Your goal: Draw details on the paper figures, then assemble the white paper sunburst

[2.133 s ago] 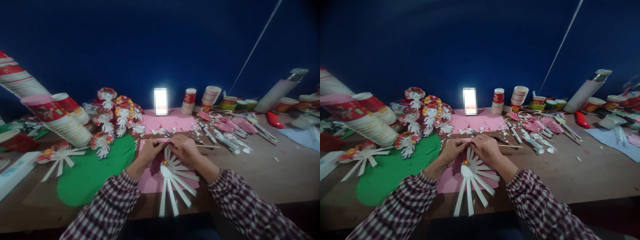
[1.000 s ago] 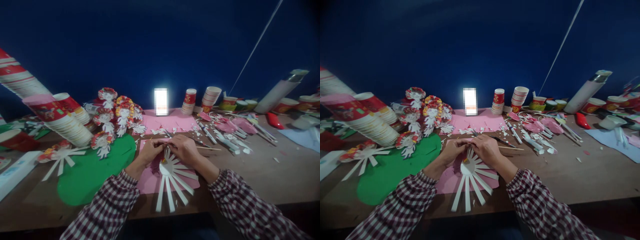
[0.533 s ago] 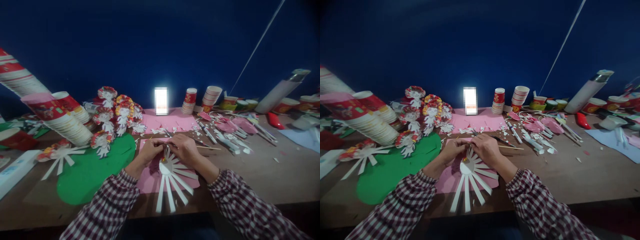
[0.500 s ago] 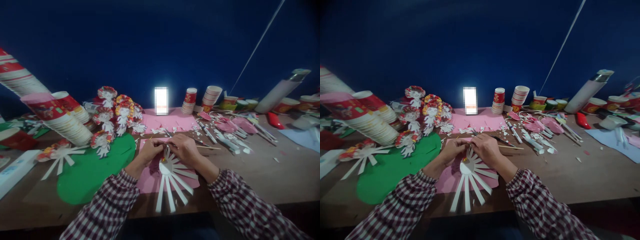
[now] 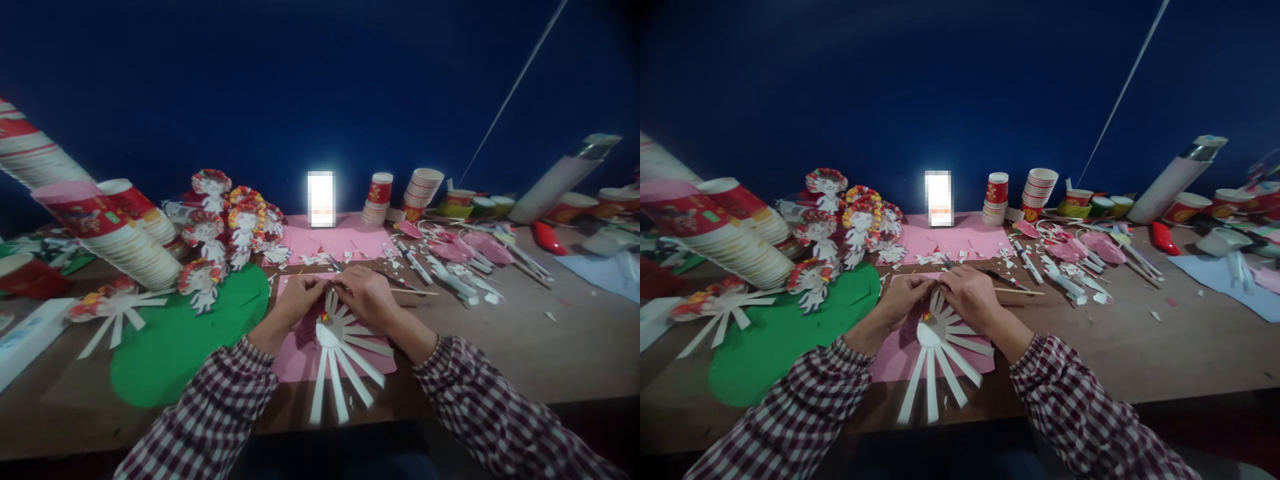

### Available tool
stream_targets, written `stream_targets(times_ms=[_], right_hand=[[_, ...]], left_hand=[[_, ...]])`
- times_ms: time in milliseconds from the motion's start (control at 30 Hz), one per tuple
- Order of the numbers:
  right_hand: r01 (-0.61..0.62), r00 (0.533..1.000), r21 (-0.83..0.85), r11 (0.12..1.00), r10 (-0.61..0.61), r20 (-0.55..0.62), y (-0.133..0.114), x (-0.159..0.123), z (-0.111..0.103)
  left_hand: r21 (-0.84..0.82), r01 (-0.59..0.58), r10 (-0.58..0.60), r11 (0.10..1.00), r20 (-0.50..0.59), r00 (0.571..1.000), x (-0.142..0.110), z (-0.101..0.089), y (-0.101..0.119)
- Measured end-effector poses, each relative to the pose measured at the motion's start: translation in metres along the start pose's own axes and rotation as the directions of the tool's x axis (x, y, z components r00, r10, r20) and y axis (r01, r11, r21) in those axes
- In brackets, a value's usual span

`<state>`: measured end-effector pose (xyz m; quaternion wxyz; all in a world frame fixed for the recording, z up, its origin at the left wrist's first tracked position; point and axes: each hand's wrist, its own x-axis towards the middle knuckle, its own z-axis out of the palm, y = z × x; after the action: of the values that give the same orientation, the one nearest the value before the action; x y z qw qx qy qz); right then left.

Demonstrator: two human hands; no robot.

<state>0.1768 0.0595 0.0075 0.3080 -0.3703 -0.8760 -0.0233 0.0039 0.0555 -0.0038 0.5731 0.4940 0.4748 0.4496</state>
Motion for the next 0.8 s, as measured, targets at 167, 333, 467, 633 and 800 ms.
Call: stream_targets(times_ms=[167,333,467,633,800], right_hand=[[-0.020,1.000,0.002,1.000,0.020,0.013,0.0013,-0.0010,0.0023],[-0.045,0.999,0.018,0.999,0.045,0.019,0.0023,-0.0012,0.0026],[-0.041,0.999,0.032,0.999,0.041,0.017,0.0020,-0.0007,0.0018],[-0.063,0.998,0.024,0.998,0.063,0.000,0.0018,-0.0015,0.0038],[-0.068,0.998,0.027,0.997,0.067,0.018,0.0013,-0.0020,0.0035]], left_hand=[[0.075,-0.061,0.063,0.995,-0.027,0.998,0.0003,-0.0010,0.0000],[0.072,-0.066,0.068,0.995,-0.021,0.997,-0.0001,-0.0029,-0.0004],[0.034,-0.051,0.052,0.998,-0.031,0.998,-0.0007,-0.0029,-0.0003],[-0.024,-0.040,0.039,0.999,-0.025,0.999,-0.0005,-0.0026,-0.0003],[-0.006,-0.060,0.060,0.998,-0.020,0.998,0.0003,-0.0023,-0.0010]])
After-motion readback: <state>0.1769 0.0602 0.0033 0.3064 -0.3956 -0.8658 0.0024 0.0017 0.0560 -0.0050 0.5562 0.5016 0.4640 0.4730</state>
